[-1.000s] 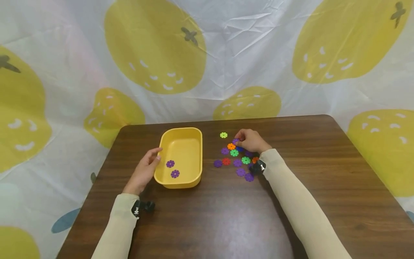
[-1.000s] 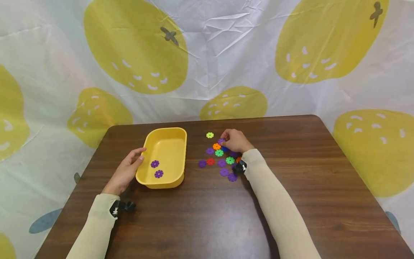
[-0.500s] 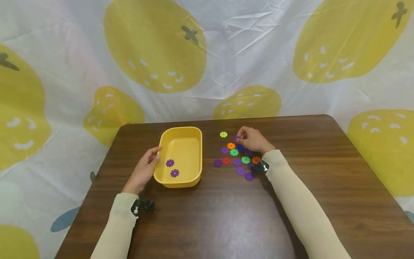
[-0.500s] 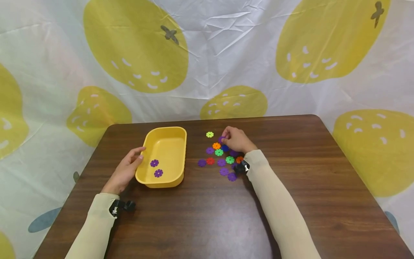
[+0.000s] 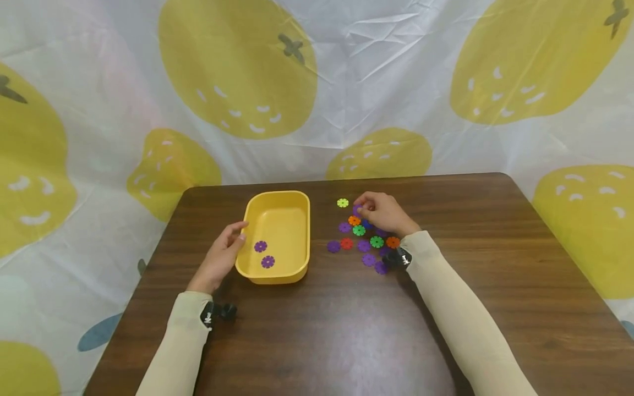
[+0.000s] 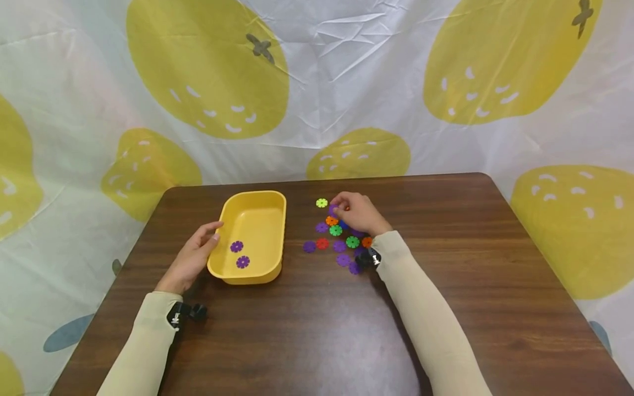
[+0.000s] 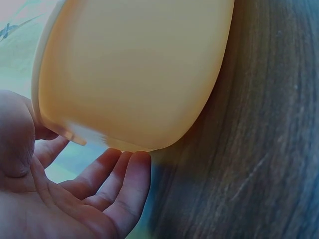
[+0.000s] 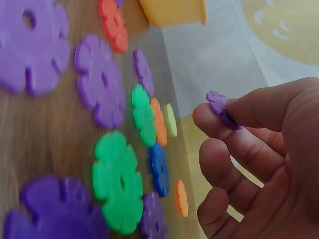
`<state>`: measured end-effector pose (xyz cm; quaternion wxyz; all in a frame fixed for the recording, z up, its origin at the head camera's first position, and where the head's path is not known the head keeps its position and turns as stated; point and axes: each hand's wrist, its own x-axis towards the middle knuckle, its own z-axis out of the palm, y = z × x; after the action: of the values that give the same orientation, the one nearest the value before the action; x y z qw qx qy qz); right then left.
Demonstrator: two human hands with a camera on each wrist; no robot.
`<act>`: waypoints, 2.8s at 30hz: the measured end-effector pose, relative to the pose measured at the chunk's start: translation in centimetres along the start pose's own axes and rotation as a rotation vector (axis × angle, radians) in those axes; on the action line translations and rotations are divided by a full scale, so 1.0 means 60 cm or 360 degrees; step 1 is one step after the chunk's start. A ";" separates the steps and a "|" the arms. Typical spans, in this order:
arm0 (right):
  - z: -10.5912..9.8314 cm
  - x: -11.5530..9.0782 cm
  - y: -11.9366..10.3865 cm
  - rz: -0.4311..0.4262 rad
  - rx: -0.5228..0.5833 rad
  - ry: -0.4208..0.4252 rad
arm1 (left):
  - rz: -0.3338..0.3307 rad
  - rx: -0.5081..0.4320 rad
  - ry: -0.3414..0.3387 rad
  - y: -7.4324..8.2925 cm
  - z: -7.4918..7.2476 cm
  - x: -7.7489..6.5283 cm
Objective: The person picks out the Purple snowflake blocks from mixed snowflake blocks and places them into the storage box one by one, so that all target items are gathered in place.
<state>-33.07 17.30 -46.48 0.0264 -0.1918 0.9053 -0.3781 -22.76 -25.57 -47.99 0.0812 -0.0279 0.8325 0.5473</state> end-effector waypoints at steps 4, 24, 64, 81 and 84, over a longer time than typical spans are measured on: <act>0.004 -0.001 -0.018 -0.0022 0.0002 -0.0005 | 0.0016 -0.0011 -0.0013 -0.001 -0.001 0.001; 0.034 0.021 -0.136 -0.0337 0.0028 0.0001 | 0.0013 -0.0028 -0.0021 -0.002 -0.005 0.004; 0.183 0.058 -0.238 -0.0620 -0.0080 -0.0279 | 0.0005 -0.0059 -0.0047 -0.007 -0.008 0.004; 0.220 0.057 -0.240 -0.0502 -0.0454 -0.0266 | 0.0010 -0.0047 -0.0030 -0.005 -0.009 0.002; 0.219 0.056 -0.241 -0.0495 -0.0459 -0.0269 | -0.0002 -0.0046 -0.0034 -0.006 -0.008 0.004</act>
<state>-28.91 -2.06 -45.50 0.0158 -0.3619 0.9040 -0.2270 -23.00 -26.17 -48.16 0.0900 -0.0238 0.8237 0.5593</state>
